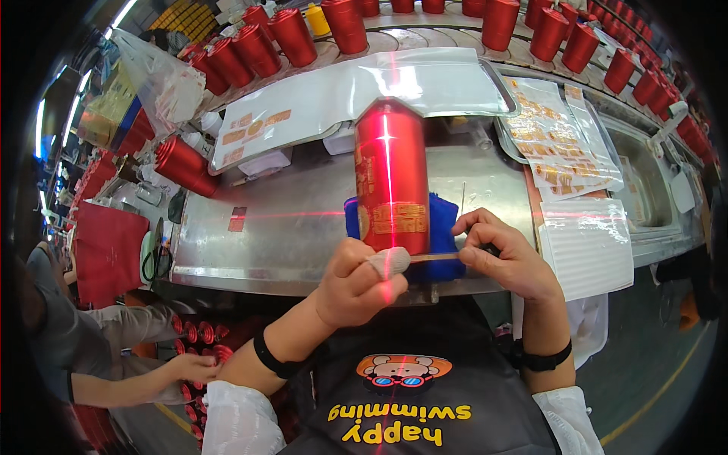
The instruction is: Apply gold labels to red canisters and smooth them out using a plastic tool.
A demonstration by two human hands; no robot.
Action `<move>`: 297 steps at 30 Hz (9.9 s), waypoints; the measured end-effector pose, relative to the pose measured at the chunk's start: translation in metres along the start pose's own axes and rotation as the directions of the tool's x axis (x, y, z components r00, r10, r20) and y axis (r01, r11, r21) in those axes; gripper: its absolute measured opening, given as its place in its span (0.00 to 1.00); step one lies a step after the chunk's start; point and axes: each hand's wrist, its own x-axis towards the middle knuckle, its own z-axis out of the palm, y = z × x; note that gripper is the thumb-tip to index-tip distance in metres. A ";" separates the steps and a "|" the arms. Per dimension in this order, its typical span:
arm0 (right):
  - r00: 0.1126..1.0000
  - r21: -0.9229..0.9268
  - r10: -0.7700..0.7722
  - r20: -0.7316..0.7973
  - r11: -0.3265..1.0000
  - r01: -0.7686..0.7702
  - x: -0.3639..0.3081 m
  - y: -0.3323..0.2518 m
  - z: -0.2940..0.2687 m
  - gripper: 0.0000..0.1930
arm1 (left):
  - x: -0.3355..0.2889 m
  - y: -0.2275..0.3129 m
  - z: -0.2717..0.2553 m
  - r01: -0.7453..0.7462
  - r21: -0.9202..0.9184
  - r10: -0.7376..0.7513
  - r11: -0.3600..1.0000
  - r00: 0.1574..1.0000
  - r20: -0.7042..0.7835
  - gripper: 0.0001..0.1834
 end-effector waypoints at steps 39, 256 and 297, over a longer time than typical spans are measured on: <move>0.999 -0.012 -0.033 -0.024 0.999 0.033 0.005 0.000 0.014 0.09 | 0.002 0.004 0.003 0.020 -0.040 -0.023 0.999 0.998 -0.066 0.17; 0.898 -0.235 -0.324 -0.298 0.937 0.260 -0.011 0.071 0.014 0.17 | -0.049 0.049 0.016 0.731 -0.329 -0.801 0.598 0.546 -0.243 0.10; 0.896 0.493 0.021 -0.443 0.841 0.224 -0.002 0.067 0.026 0.20 | -0.047 0.049 0.004 0.749 -0.304 -0.808 0.588 0.556 -0.193 0.13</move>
